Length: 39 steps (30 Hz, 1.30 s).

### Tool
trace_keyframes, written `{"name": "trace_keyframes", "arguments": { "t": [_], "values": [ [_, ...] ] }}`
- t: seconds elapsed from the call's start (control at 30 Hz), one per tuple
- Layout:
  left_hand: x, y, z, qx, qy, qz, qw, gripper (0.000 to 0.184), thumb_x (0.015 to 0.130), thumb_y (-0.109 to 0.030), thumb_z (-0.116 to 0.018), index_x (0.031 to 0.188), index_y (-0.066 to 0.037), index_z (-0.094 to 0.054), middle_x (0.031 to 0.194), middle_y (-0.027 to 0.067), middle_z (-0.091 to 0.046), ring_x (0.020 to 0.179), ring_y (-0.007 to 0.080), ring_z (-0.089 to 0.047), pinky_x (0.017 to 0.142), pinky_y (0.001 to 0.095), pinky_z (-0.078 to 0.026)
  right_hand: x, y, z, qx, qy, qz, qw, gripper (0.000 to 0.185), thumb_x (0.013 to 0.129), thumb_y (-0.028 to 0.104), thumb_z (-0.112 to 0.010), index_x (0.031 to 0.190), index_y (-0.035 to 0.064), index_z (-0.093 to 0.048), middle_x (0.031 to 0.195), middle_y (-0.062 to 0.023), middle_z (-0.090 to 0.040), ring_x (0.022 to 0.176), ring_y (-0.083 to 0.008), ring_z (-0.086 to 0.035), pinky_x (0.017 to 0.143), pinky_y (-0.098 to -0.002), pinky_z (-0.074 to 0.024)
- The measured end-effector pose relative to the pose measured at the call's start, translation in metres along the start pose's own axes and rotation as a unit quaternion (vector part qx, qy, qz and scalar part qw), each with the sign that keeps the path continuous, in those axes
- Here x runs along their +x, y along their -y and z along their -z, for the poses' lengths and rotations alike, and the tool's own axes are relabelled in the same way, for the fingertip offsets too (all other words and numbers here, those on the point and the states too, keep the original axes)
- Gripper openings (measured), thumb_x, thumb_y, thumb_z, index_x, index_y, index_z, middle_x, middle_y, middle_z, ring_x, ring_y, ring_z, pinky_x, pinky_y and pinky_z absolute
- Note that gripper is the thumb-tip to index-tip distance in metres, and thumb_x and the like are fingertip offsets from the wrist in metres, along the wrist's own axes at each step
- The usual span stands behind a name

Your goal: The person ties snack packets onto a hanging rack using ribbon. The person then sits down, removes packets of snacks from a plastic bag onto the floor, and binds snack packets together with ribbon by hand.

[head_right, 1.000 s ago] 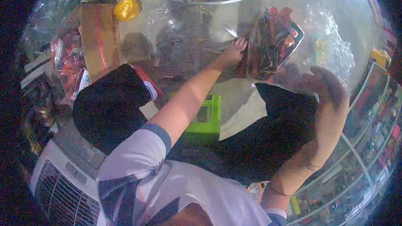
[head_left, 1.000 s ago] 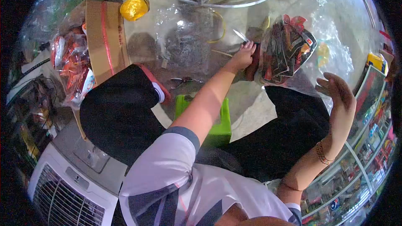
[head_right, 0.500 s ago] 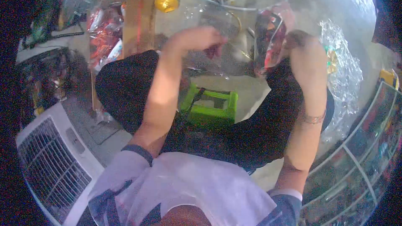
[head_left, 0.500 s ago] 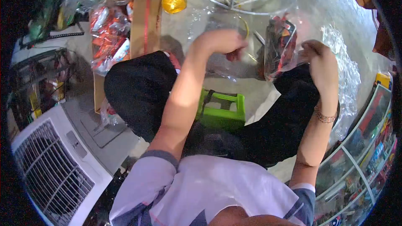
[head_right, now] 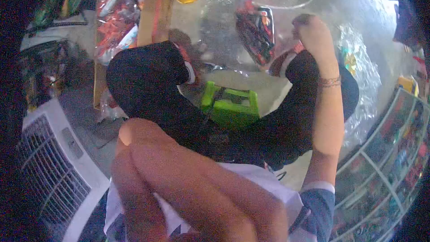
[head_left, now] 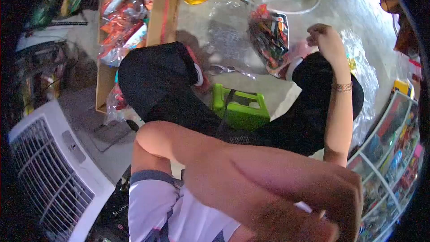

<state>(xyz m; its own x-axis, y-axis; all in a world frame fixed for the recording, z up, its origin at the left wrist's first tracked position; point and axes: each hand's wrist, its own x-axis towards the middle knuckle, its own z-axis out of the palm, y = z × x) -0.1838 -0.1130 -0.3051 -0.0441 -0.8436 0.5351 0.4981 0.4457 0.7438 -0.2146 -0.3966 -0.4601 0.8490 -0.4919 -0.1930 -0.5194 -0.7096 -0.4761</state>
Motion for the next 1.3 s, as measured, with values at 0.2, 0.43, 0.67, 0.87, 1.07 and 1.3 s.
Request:
{"name": "trace_keyframes", "arguments": {
  "t": [0.2,0.43,0.67,0.87,1.07,1.3],
  "values": [
    [-0.026,0.006,0.004,-0.035,-0.026,-0.025,0.999,0.029,0.089,-0.029,-0.056,0.075,-0.004,-0.062,0.071,0.0063,-0.060,0.066,0.0163,-0.056,0.065,0.0309,-0.048,-0.015,0.058,-0.032,-0.258,-0.055,-0.017,0.964,0.020,0.088,0.019,-0.053,0.089,0.0042,-0.067,0.075,-0.0151,-0.069,0.074,-0.0291,-0.070,0.065,-0.0370,-0.0547],
    [-0.047,0.002,0.032,-0.047,-0.065,-0.020,0.997,0.027,0.087,-0.028,-0.056,0.076,-0.004,-0.062,0.072,0.0080,-0.061,0.067,0.0183,-0.057,0.066,0.0322,-0.048,0.040,0.092,-0.198,-0.169,0.083,0.013,0.982,0.014,0.081,0.016,-0.057,0.079,0.0057,-0.066,0.085,-0.0200,-0.068,0.080,-0.0342,-0.069,0.065,-0.0425,-0.0557],
    [-0.055,0.003,0.059,-0.063,-0.106,-0.021,0.992,0.026,0.086,-0.026,-0.057,0.077,-0.003,-0.063,0.073,0.0097,-0.061,0.068,0.0202,-0.059,0.067,0.0335,-0.049,0.039,0.020,-0.276,0.659,0.216,-0.246,0.677,0.029,0.090,0.013,-0.056,0.116,0.0037,-0.064,0.104,-0.0063,-0.065,0.093,-0.0206,-0.063,0.083,-0.0348,-0.0508],
    [-0.055,0.007,0.073,-0.067,-0.137,-0.021,0.988,0.025,0.085,-0.025,-0.057,0.078,-0.002,-0.063,0.074,0.0112,-0.062,0.070,0.0219,-0.059,0.068,0.0347,-0.050,0.024,-0.185,-0.332,0.301,-0.292,-0.351,0.838,0.028,0.091,0.011,-0.057,0.113,-0.0057,-0.054,0.093,-0.0084,-0.063,0.077,-0.0168,-0.060,0.068,-0.0322,-0.0502],
    [-0.044,0.012,0.073,-0.048,-0.155,-0.021,0.986,0.024,0.084,-0.024,-0.057,0.079,-0.002,-0.063,0.075,0.0127,-0.062,0.071,0.0236,-0.060,0.070,0.0358,-0.050,0.017,-0.165,-0.324,0.435,-0.050,-0.427,0.791,0.044,0.088,0.027,-0.069,0.117,-0.0045,-0.056,0.099,-0.0137,-0.065,0.089,-0.0246,-0.065,0.078,-0.0387,-0.0539],
    [-0.048,0.005,0.072,-0.014,-0.147,-0.018,0.989,0.023,0.083,-0.022,-0.057,0.081,-0.001,-0.064,0.076,0.0144,-0.063,0.072,0.0256,-0.062,0.071,0.0371,-0.051,0.017,-0.218,-0.323,0.299,0.028,-0.388,0.871,0.025,0.086,0.022,-0.071,0.098,0.0017,-0.065,0.088,-0.0063,-0.063,0.073,-0.0139,-0.057,0.064,-0.0289,-0.0465]
  ]
}}
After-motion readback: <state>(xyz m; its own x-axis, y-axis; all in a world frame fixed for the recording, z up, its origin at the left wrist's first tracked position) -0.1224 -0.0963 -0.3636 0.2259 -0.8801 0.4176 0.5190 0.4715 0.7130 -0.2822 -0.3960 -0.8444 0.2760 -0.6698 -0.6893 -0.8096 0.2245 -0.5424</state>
